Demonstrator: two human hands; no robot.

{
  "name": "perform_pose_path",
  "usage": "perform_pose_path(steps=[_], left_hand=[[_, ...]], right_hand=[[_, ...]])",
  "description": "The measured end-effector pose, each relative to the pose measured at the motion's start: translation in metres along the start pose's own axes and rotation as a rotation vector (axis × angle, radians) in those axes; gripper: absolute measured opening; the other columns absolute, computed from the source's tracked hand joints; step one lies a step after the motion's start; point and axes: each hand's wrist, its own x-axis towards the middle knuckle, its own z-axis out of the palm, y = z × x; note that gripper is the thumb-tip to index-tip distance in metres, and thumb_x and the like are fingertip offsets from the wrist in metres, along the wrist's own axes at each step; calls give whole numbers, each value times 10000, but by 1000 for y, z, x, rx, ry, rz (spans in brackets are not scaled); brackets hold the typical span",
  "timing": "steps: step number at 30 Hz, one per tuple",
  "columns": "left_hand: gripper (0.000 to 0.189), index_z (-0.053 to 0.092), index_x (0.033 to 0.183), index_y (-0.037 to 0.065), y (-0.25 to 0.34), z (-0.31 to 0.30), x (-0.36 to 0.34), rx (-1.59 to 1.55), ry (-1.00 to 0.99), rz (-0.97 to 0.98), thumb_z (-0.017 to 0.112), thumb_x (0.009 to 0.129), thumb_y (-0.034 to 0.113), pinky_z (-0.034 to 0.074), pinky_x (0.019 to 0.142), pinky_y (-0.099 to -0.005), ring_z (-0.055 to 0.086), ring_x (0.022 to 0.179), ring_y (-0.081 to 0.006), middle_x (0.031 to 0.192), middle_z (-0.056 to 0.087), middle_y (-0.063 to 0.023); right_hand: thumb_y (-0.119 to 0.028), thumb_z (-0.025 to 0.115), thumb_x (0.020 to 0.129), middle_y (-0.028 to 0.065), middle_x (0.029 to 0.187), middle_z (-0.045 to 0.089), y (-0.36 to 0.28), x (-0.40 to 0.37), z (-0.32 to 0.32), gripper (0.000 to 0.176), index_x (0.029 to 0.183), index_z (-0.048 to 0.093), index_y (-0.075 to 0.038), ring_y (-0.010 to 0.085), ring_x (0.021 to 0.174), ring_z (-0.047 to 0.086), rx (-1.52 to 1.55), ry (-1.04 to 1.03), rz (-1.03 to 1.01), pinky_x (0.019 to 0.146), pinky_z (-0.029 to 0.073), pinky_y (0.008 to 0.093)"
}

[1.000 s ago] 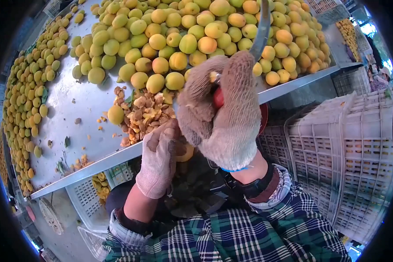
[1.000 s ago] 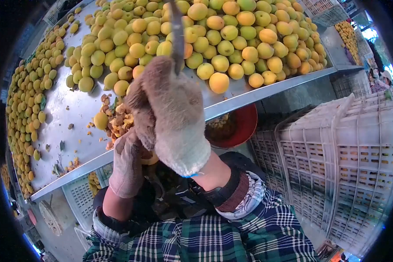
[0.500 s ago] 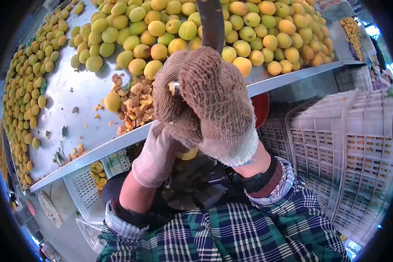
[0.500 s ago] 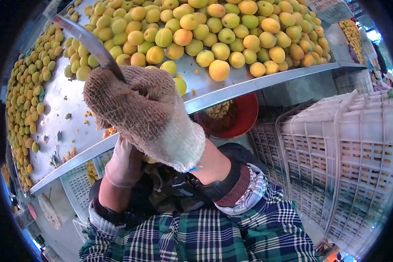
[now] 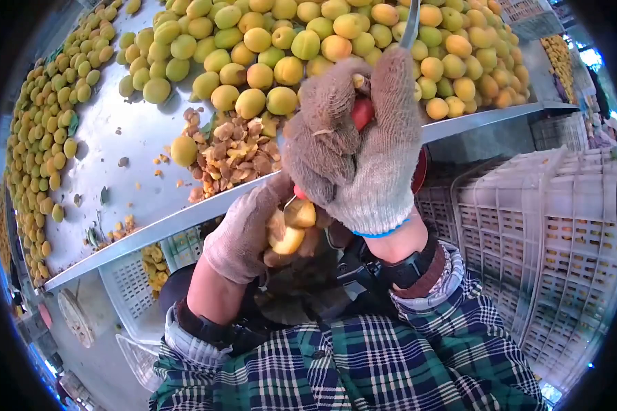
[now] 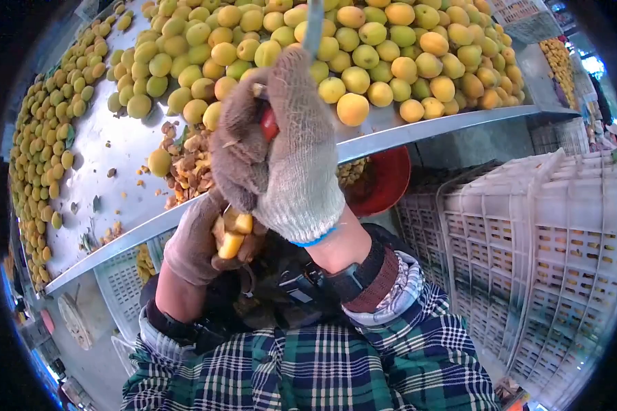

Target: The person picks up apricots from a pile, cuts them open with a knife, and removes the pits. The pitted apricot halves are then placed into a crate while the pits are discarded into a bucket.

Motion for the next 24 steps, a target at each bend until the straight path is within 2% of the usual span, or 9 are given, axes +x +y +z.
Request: perform_pose_path(steps=[2, 5, 8, 11, 15, 19, 20, 23, 24], left_hand=[[350, 551, 1164, 35, -3, -1, 6, 348, 164, 235, 450, 1000, 327, 505, 512, -245, 628, 635, -167, 932, 644, -96], [523, 566, 1169, 39, 15, 14, -5, 364, 338, 27, 342, 1011, 483, 498, 613, -225, 619, 782, -90, 962, 656, -38], [608, 522, 1300, 40, 15, 10, -11, 220, 260, 42, 375, 990, 542, 492, 605, -220, 614, 773, -92, 975, 655, -34], [662, 502, 1318, 30, 18, 13, -13, 194, 188, 85, 403, 966, 582, 472, 575, -204, 602, 731, -91, 977, 656, -36], [704, 481, 1335, 24, 7, 12, -6, 83, 176, 136, 395, 957, 612, 394, 490, -176, 558, 636, -91, 887, 637, -38], [669, 534, 1211, 44, -2, 15, 1, 43, 290, 160, 341, 965, 635, 361, 459, -192, 548, 590, -108, 828, 640, -70], [658, 537, 1162, 50, -1, 15, 1, 21, 365, 79, 296, 975, 633, 360, 452, -206, 550, 575, -133, 802, 631, -82], [675, 530, 1177, 50, 1, 7, -1, 116, 253, 51, 263, 978, 637, 369, 449, -220, 562, 588, -147, 793, 627, -79], [703, 533, 1168, 51, 2, 10, 1, 35, 317, 61, 251, 966, 662, 400, 486, -234, 579, 634, -152, 809, 622, -71]], right_hand=[[-585, 411, 973, -19, 534, 336, 1, 1, 0, 528, 761, 515, -112, 116, 371, 326, -60, -11, -48, 333, 267, 269], [-595, 372, 980, -33, 547, 334, 2, 1, -1, 562, 736, 518, -110, 111, 373, 306, -198, -30, -144, 346, 268, 269], [-576, 364, 990, -30, 561, 354, 1, 4, -2, 548, 738, 520, -114, 112, 389, 321, -169, 2, -202, 352, 268, 273], [-580, 373, 986, -32, 567, 361, -3, 6, -2, 547, 736, 523, -117, 112, 400, 334, -80, 16, -198, 358, 273, 279], [-585, 382, 981, -32, 571, 368, -6, 8, -6, 541, 725, 513, -127, 116, 412, 346, -2, 52, -153, 367, 280, 286], [-585, 375, 983, -31, 568, 366, -2, 7, -9, 539, 711, 489, -134, 121, 409, 342, -2, 62, -146, 367, 281, 286], [-585, 372, 985, -31, 568, 365, -1, 6, -8, 541, 710, 485, -134, 121, 408, 340, -31, 72, -155, 366, 281, 286], [-587, 360, 987, -26, 567, 357, 2, 4, -3, 550, 707, 462, -125, 120, 400, 334, -110, 102, -191, 362, 285, 285], [-587, 360, 987, -23, 566, 353, 3, 4, -4, 551, 706, 458, -123, 121, 400, 334, -123, 105, -197, 362, 286, 285]])
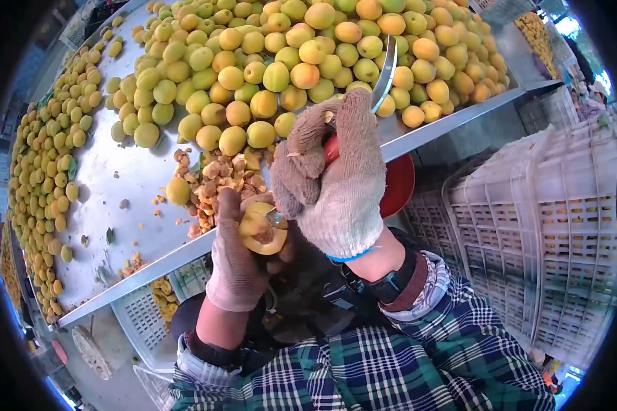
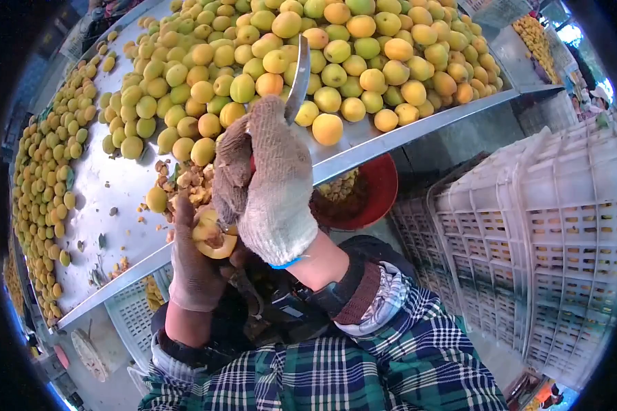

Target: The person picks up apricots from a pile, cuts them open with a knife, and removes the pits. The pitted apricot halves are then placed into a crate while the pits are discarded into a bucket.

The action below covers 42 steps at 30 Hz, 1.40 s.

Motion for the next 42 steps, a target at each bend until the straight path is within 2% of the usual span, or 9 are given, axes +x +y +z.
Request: perform_pose_path(steps=[3, 5, 7, 13, 24, 31, 34, 36, 42], left_hand=[[662, 489, 1290, 71, -3, 8, 4, -177, -1, 62, 326, 965, 625, 519, 594, -261, 654, 860, -175, 1102, 637, -84], [640, 527, 1200, 56, -4, 10, 1, -6, -49, 200, 384, 949, 627, 407, 559, -260, 541, 654, -143, 818, 587, -51], [599, 529, 1197, 59, -5, 22, -2, -78, 144, 133, 425, 950, 594, 402, 562, -257, 523, 639, -137, 801, 577, -46], [538, 552, 1167, 49, -12, 2, 0, 321, 27, 313, 419, 975, 533, 376, 496, -218, 502, 638, -103, 824, 531, -28], [673, 515, 1288, 13, -11, -11, 4, 936, -151, 628, 440, 958, 594, 465, 882, -309, 579, 1035, -168, 1152, 601, -82], [543, 450, 1351, 43, -30, -14, 8, 177, -60, 167, 465, 983, 441, 473, 933, -343, 580, 1110, -194, 1241, 574, -78], [490, 490, 1316, 49, -31, -7, 9, 154, 0, 160, 474, 981, 406, 493, 883, -350, 612, 1023, -200, 1167, 610, -69], [457, 528, 1266, 56, -20, -18, 5, 893, -79, 475, 487, 977, 409, 503, 827, -359, 619, 941, -202, 1087, 630, -55], [613, 573, 1180, 58, -2, -10, 9, 119, -195, -20, 391, 968, 603, 437, 532, -218, 559, 645, -120, 895, 616, -45]], right_hand=[[-587, 366, 986, -13, 565, 338, -4, 0, -1, 554, 713, 459, -114, 129, 395, 333, -60, -44, -35, 361, 281, 287], [-589, 370, 984, -10, 565, 338, -8, 1, 0, 554, 716, 461, -113, 132, 395, 333, -77, -58, -47, 360, 276, 286], [-589, 376, 982, -7, 559, 343, -5, 2, 3, 551, 720, 468, -113, 130, 393, 331, 34, 16, 10, 359, 269, 281], [-593, 364, 984, -9, 533, 321, -7, -6, 9, 548, 748, 478, -111, 121, 396, 321, -59, 5, 62, 368, 243, 268], [-569, 356, 996, -19, 525, 315, -8, -11, 3, 539, 743, 477, -109, 117, 387, 311, -371, -232, 18, 363, 251, 271], [-550, 359, 1002, -24, 524, 321, -1, -14, -2, 531, 734, 477, -107, 117, 382, 310, -403, -358, 35, 360, 262, 274], [-542, 361, 1005, -26, 523, 323, 1, -12, -2, 528, 730, 477, -107, 117, 379, 309, -364, -379, 53, 358, 267, 276], [-537, 362, 1007, -28, 523, 325, 2, -8, -3, 526, 728, 477, -107, 117, 378, 308, -274, -346, 63, 357, 270, 277], [-523, 369, 1010, -31, 522, 323, -8, 1, -4, 519, 723, 478, -105, 117, 378, 311, -26, -130, 1, 355, 282, 278]])
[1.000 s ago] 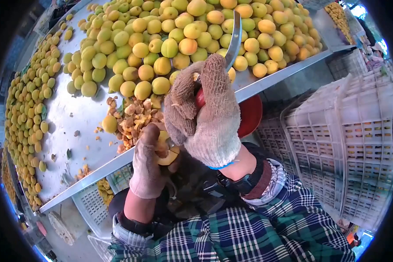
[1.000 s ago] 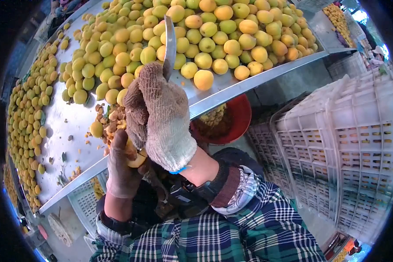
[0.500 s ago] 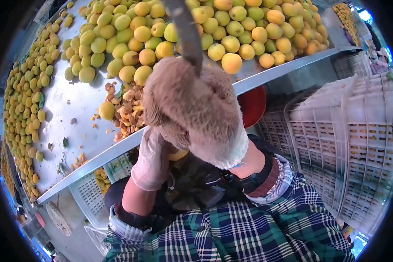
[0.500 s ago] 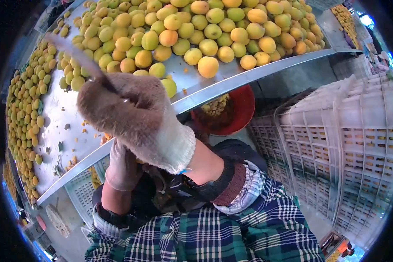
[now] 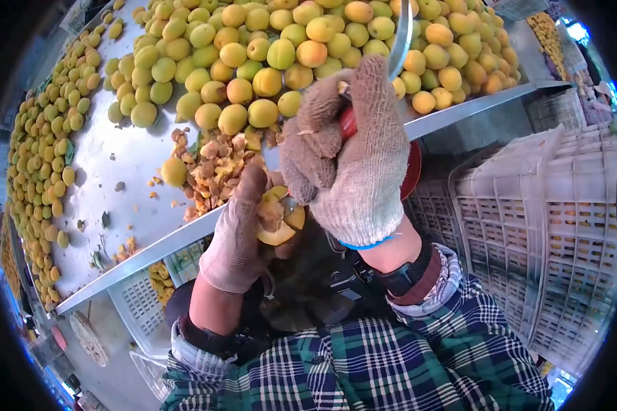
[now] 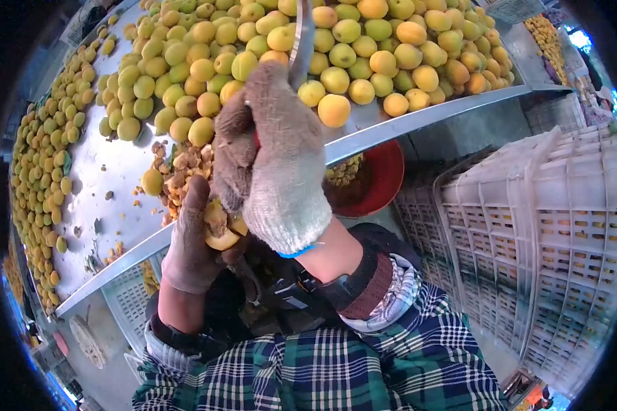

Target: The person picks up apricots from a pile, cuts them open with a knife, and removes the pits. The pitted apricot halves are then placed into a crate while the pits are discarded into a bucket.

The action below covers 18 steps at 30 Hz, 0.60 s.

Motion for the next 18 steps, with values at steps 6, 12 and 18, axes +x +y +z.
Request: perform_pose_path(steps=[6, 12, 18], left_hand=[[680, 592, 1211, 62, 8, 11, -2, 19, 231, 131, 380, 951, 654, 452, 565, -211, 565, 700, -125, 905, 603, -43], [721, 462, 1357, 18, 24, -12, -5, 59, 196, 321, 328, 980, 618, 482, 540, -217, 607, 691, -132, 998, 645, -84], [764, 437, 1366, -23, 23, -9, 5, -30, 321, 370, 337, 974, 625, 448, 991, -357, 571, 1140, -238, 1276, 561, -158]], right_hand=[[-467, 428, 999, -25, 533, 346, -16, 3, -3, 454, 742, 506, -101, 118, 400, 340, -46, 171, -60, 359, 301, 279], [-190, 604, 928, 15, 737, 608, -9, -2, 5, 146, 949, 640, -50, 50, 506, 485, -619, 96, 156, 432, 354, 203], [-219, 722, 854, 27, 952, 674, 32, -6, 3, 325, 1093, 650, -10, 72, 882, 603, -609, -165, 456, 793, 506, 235]])
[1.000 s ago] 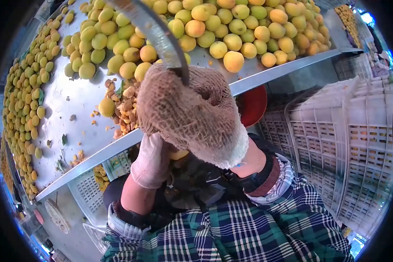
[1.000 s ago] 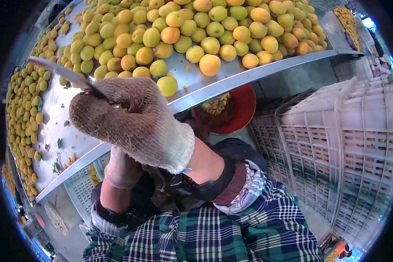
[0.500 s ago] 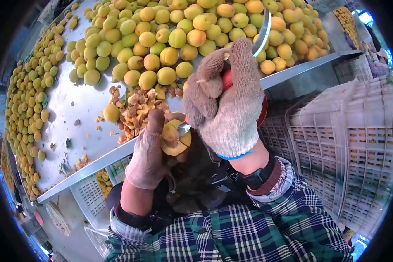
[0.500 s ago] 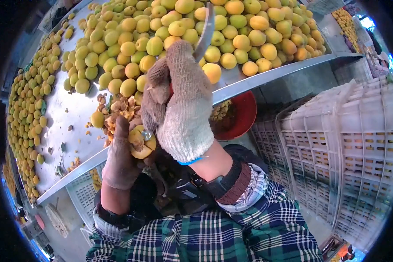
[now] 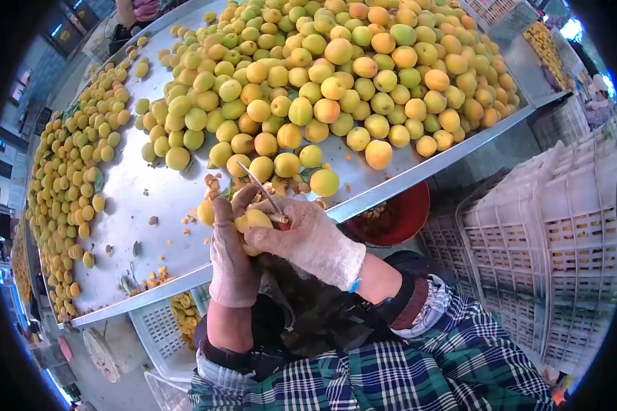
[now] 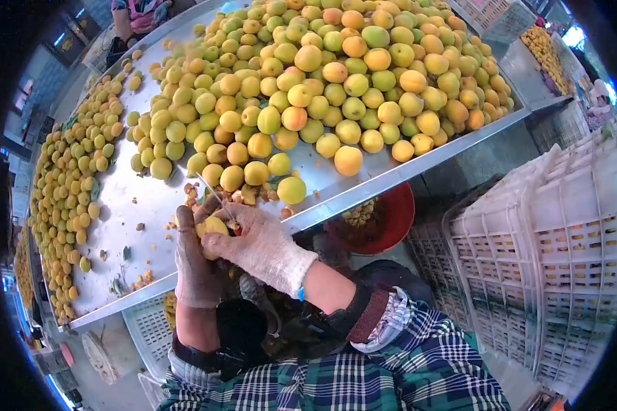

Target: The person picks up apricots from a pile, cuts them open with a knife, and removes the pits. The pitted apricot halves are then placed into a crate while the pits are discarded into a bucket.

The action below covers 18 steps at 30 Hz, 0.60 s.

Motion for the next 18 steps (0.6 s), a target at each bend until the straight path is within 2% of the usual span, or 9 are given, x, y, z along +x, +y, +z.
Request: perform_pose_path(steps=[1, 4, 6, 8, 11, 12, 15, 16, 18], left_hand=[[767, 457, 1346, -35, 2, 1, -1, -26, 33, -13, 337, 974, 625, 451, 976, -339, 578, 1116, -222, 1253, 574, -161], [719, 446, 1365, -16, 9, 5, -9, 85, 0, 38, 371, 981, 588, 463, 960, -336, 580, 1114, -219, 1234, 582, -160], [692, 433, 1381, -6, 2, -16, 0, 684, -94, 365, 414, 978, 556, 469, 950, -331, 584, 1107, -222, 1234, 580, -170], [637, 405, 1410, 8, 23, 4, -17, 388, -102, 47, 609, 925, 365, 468, 955, -351, 581, 1126, -266, 1256, 566, -199], [733, 388, 1418, -4, 10, -2, -14, 792, -135, 442, 740, 802, 177, 458, 971, -381, 572, 1137, -322, 1271, 554, -215], [812, 406, 1412, 0, 6, -8, -8, 1056, -101, 613, 780, 694, 60, 446, 989, -398, 557, 1146, -358, 1282, 545, -213], [686, 424, 1399, -19, 2, -15, -6, 1167, -121, 754, 733, 811, 156, 460, 952, -362, 576, 1122, -269, 1255, 570, -162], [763, 447, 1387, 0, 7, -11, -10, 1071, -133, 690, 755, 689, 19, 422, 1017, -397, 526, 1180, -368, 1281, 538, -209], [733, 442, 1389, -4, 6, -12, -10, 1086, -128, 746, 736, 720, 50, 419, 1015, -402, 522, 1183, -367, 1264, 547, -209]], right_hand=[[-216, 722, 854, 31, 965, 676, -1, -1, 2, 334, 1102, 648, -5, 74, 893, 606, 121, -15, 52, 804, 508, 238], [-199, 724, 850, 25, 939, 670, 15, 5, 5, 347, 1115, 638, 8, 73, 854, 610, 139, 103, -41, 771, 512, 234], [-195, 721, 850, 19, 929, 665, 9, 5, 3, 339, 1111, 634, 4, 68, 838, 609, 169, 178, -37, 743, 511, 229], [-194, 717, 852, 10, 921, 657, -11, -1, 1, 330, 1106, 628, -2, 62, 820, 607, 189, 262, 48, 711, 508, 222], [-172, 710, 848, 31, 919, 664, -2, 10, -4, 248, 1005, 646, 9, 87, 817, 614, 266, 315, -88, 725, 519, 250], [-226, 720, 837, 53, 922, 675, -4, 6, -4, 297, 999, 643, 10, 104, 823, 625, 168, 310, -102, 737, 522, 266], [-307, 734, 817, 84, 945, 681, -1, 7, -4, 382, 1012, 636, 6, 133, 839, 639, -117, 314, 0, 758, 522, 288], [-304, 731, 843, 36, 900, 649, 1, 8, -2, 401, 1060, 609, 10, 72, 811, 587, -153, 301, -34, 713, 502, 240], [-313, 729, 844, 50, 898, 650, 0, 8, -2, 408, 1058, 603, 10, 76, 812, 587, -245, 295, -51, 714, 504, 244]])
